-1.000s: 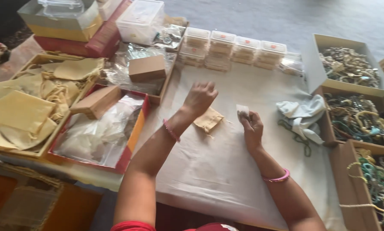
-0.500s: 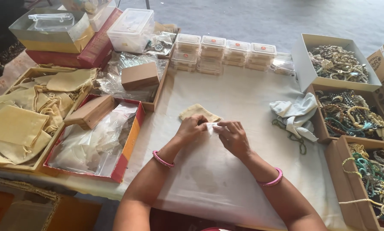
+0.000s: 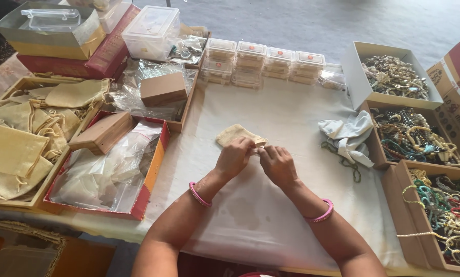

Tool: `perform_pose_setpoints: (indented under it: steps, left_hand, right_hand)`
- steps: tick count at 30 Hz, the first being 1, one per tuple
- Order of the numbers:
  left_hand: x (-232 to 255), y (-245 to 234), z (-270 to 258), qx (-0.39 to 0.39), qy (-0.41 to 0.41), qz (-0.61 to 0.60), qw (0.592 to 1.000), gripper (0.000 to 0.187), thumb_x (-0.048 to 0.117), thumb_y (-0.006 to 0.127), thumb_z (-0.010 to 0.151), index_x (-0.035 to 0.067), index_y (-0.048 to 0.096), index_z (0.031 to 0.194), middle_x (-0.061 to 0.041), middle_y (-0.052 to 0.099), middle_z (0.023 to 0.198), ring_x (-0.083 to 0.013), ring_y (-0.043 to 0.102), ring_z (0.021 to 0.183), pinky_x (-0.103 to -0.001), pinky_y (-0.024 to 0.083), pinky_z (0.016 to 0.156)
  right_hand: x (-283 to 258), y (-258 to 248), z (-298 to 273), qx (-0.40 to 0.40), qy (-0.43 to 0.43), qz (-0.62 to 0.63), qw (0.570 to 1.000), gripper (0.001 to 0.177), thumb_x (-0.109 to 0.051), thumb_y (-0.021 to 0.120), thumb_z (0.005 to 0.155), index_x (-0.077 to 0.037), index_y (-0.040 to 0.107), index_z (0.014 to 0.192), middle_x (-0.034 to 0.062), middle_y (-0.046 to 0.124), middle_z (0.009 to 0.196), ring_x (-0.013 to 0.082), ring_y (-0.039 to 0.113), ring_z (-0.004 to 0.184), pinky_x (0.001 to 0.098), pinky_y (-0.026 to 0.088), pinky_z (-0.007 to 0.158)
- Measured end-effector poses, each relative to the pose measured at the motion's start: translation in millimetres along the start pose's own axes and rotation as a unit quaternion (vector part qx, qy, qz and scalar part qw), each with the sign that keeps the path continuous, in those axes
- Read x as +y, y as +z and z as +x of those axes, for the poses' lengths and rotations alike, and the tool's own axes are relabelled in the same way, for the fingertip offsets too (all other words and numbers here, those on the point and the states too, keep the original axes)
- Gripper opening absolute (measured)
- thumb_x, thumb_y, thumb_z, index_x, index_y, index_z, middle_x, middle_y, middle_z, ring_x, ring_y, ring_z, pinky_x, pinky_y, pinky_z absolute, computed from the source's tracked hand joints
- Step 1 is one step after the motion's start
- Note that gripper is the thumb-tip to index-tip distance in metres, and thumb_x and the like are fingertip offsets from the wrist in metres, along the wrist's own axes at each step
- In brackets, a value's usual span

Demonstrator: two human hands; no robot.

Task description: The person picks up jewelry items from boxes, wipes them with a white cloth, and places them into small plastic containers or cloth pouches. They then seal the containers and arrange them on the table.

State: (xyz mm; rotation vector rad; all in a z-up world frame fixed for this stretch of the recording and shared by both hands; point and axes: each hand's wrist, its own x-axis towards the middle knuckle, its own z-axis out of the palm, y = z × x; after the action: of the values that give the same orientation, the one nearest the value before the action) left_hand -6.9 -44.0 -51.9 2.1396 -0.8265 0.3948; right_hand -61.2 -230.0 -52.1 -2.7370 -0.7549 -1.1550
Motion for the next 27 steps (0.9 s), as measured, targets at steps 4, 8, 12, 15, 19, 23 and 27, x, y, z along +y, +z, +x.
perform_pose_setpoints:
  steps: [4,8,12,15,19,23,27]
  left_hand:
    - [1.6,-0.2,-0.7,0.055,0.051,-0.002,0.997,0.015,0.008,0.068,0.091,0.007,0.073,0.106,-0.010,0.071,0.104,-0.0311,0.069,0.103,-0.042,0.056,0.090]
    - [12.0,-5.6,-1.2,0.029,0.048,0.008,0.998,0.024,0.005,0.069,0.088,0.009,0.074,0.111,-0.009,0.070,0.108,-0.0301,0.068,0.105,-0.041,0.056,0.089]
    - [17.4,1.8,-5.4,0.026,0.046,-0.025,0.998,0.035,-0.001,0.066,0.083,0.012,0.075,0.114,-0.006,0.071,0.115,-0.0280,0.068,0.110,-0.039,0.056,0.092]
    - [15.0,-1.2,-3.9,0.018,0.036,-0.011,0.999,0.038,0.000,0.070,0.078,0.012,0.076,0.114,-0.005,0.071,0.114,-0.0279,0.068,0.108,-0.041,0.055,0.093]
    - [11.9,-7.1,-1.4,-0.014,-0.063,-0.031,0.997,0.036,0.003,0.073,0.078,0.014,0.075,0.112,-0.003,0.070,0.113,-0.0263,0.067,0.107,-0.039,0.055,0.090]
    - [3.1,1.0,-3.2,-0.022,0.046,-0.003,0.999,0.031,0.003,0.072,0.080,0.018,0.078,0.106,0.000,0.072,0.106,-0.0230,0.067,0.104,-0.039,0.052,0.094]
    - [-2.7,9.8,-3.3,-0.039,0.074,-0.016,0.996,0.017,0.004,0.069,0.086,0.015,0.074,0.098,0.000,0.072,0.101,-0.0226,0.067,0.098,-0.039,0.051,0.094]
  right_hand:
    - [3.1,2.7,-5.0,-0.037,-0.070,0.012,0.997,0.022,-0.009,0.070,0.087,-0.004,0.072,0.109,0.0082,0.064,0.101,0.0258,0.066,0.090,0.0396,0.054,0.082]
    - [-3.3,-5.8,3.4,-0.008,-0.084,0.026,0.996,0.023,-0.004,0.068,0.085,-0.005,0.067,0.107,0.0082,0.064,0.101,0.0251,0.068,0.090,0.0399,0.056,0.077]
    - [1.8,9.8,-6.2,0.029,-0.017,0.034,0.999,0.017,0.000,0.069,0.089,-0.005,0.061,0.102,0.0099,0.063,0.103,0.0279,0.069,0.093,0.0397,0.058,0.076]
    - [-5.4,-7.2,5.1,0.007,0.010,0.130,0.991,0.022,-0.004,0.074,0.084,-0.005,0.062,0.103,0.0111,0.064,0.106,0.0311,0.069,0.094,0.0402,0.058,0.075]
    - [-6.8,-12.7,8.4,-0.036,0.034,0.235,0.971,0.030,-0.006,0.076,0.081,-0.006,0.064,0.108,0.0128,0.065,0.111,0.0324,0.069,0.095,0.0407,0.058,0.075]
    - [-1.8,-1.9,8.9,-0.018,0.089,0.188,0.978,0.045,-0.008,0.079,0.077,-0.006,0.060,0.118,0.0129,0.064,0.111,0.0338,0.067,0.099,0.0439,0.054,0.082]
    - [10.8,18.2,-0.8,-0.069,0.199,0.189,0.959,0.048,-0.007,0.076,0.084,-0.010,0.059,0.129,0.0063,0.069,0.101,0.0293,0.068,0.102,0.0433,0.053,0.090]
